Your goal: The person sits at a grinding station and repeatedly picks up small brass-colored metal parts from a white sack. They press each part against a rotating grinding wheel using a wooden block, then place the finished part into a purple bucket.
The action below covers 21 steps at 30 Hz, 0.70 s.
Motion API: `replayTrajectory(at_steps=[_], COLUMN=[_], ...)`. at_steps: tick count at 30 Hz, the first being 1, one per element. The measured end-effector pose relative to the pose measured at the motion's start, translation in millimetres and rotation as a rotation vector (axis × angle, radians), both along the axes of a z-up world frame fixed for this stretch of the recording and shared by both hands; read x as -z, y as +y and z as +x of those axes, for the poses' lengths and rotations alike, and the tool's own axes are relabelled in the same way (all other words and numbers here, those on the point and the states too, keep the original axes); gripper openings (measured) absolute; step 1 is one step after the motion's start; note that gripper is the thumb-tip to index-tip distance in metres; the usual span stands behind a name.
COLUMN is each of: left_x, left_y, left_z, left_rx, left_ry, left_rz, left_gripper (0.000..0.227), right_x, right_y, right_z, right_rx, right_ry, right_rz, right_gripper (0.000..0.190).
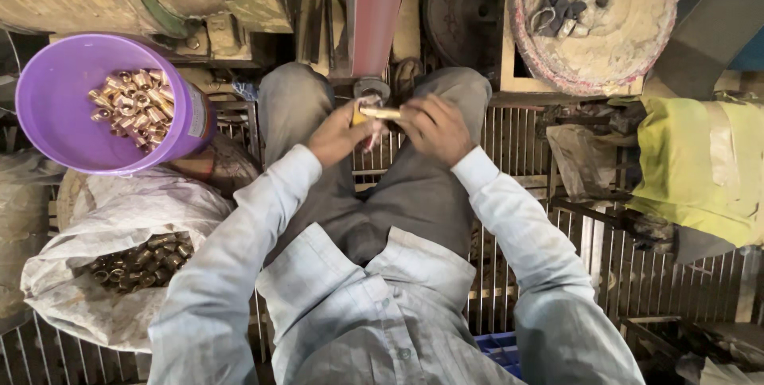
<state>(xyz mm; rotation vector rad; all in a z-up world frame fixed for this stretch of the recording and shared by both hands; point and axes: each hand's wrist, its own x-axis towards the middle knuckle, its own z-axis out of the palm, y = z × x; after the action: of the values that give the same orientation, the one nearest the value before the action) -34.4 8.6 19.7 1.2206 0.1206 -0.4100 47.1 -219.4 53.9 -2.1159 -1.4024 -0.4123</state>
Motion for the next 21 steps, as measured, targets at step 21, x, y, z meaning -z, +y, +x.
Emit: replayTrajectory(at_steps=[21], left_x=[32], left_y=[-7], left_z=[33], left_rx=[-0.182], left_ry=[0.163], left_rz=[-0.208], left_gripper=[0.026], right_x=[11], right_y=[25], right_z=[49], right_rx=[-0.015], right_ry=[0.238], right_rz=[-0.063], right_gripper=[0.023])
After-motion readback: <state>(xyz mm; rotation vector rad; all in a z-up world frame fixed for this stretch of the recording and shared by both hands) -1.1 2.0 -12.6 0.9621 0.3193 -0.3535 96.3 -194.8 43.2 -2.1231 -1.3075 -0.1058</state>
